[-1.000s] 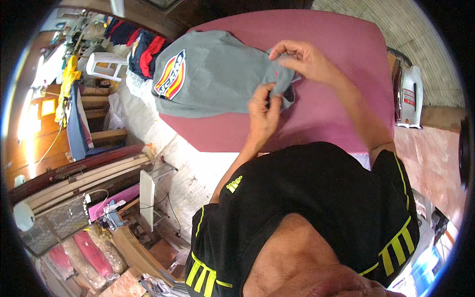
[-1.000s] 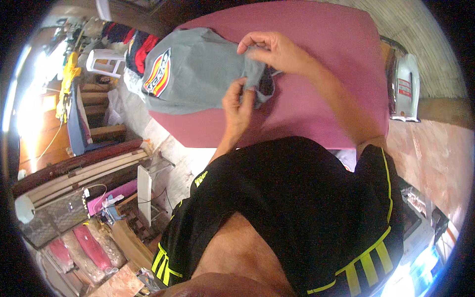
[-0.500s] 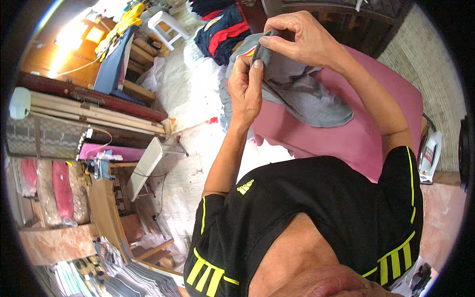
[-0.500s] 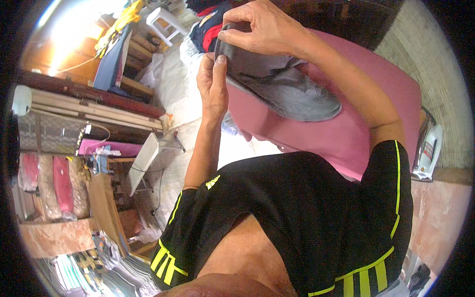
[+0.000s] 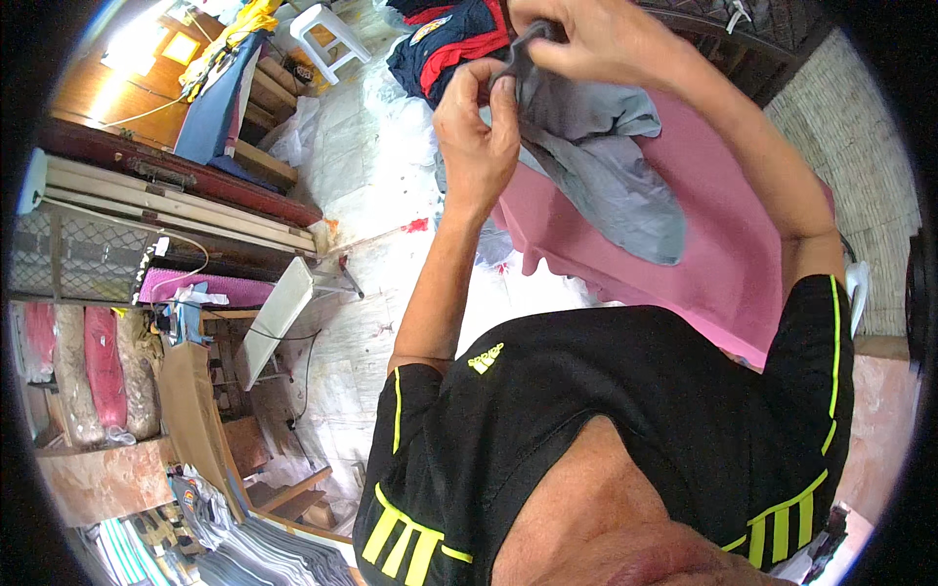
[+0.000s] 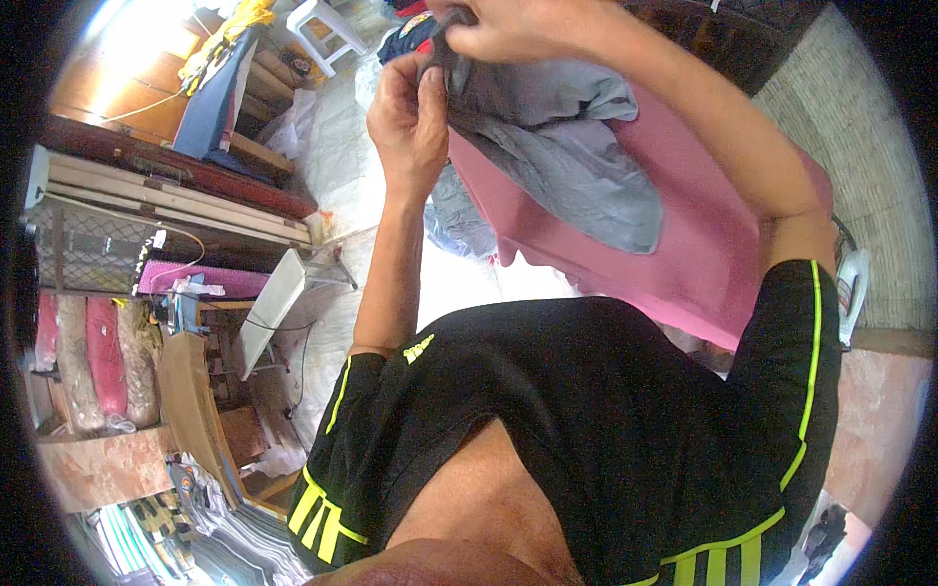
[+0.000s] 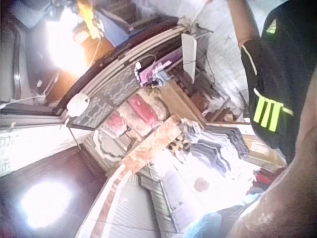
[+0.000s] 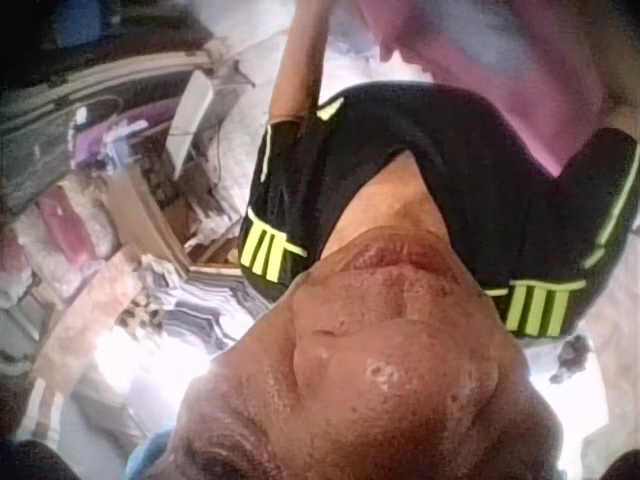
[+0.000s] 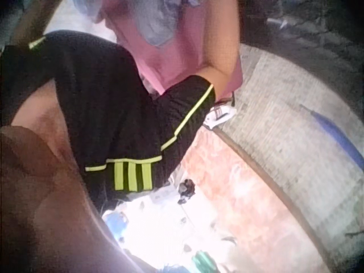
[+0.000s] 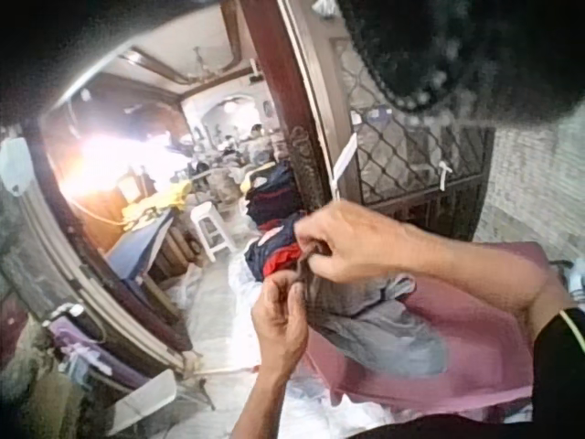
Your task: The person irons a grey Dickies t-shirt on a pink ironing board. They smooth the fabric, use a white steam iron to press the front and back, and flip the shirt to iron different sections. The shirt is handled one at a time and placed back on the board after ironing.
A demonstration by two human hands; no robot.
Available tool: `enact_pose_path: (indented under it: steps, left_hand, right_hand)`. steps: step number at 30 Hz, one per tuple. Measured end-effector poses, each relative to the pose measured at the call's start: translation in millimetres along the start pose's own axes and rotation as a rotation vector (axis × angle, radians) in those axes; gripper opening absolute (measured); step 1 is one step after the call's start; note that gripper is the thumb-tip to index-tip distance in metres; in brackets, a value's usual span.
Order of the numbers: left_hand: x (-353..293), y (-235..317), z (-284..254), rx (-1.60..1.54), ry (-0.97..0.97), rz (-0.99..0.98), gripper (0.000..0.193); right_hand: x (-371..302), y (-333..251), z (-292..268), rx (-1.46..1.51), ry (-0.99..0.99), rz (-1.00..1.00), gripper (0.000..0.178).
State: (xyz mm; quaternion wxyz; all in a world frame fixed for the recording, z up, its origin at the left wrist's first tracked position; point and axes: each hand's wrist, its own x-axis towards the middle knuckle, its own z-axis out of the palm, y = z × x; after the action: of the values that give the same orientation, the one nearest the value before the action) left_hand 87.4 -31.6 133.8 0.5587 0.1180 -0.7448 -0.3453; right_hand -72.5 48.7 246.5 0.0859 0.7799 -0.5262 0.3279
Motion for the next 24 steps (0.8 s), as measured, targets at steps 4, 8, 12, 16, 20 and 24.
enact_pose_path:
  steps: [4,8,12,16,20,24]
  left_hand:
    - [15.4,-27.2,2.6,-0.035,0.024,-0.022,0.017]
    - [3.0,-58.2,3.0,0.021,-0.006,-0.191,0.02]
    - [-76.2,-99.7,-63.8,0.352,0.032,-0.376,0.025]
    - [-110.6,-153.4,-124.0,-0.024,0.048,-0.736,0.034]
    - [-72.6,-93.7,-234.4,-0.211,0.384,-0.615,0.041]
    - [-26.1,43.9,-358.0,-0.091,0.325,-0.02,0.039]
  right_hand:
    - [42.4,-36.5,-37.0,-0.077,0.037,-0.149,0.016]
    - [73.7,-29.0,-58.5,-0.158,0.09,-0.173,0.015]
    - [99.3,-8.2,-34.3,-0.084,0.128,-0.179,0.016]
    - [112.2,1.3,-54.2,-0.132,0.148,-0.13,0.016]
    - [113.9,7.7,-37.7,-0.08,0.089,-0.13,0.017]
    - [105.4,5.8,-32.0,-0.002,0.063,-0.156,0.018]
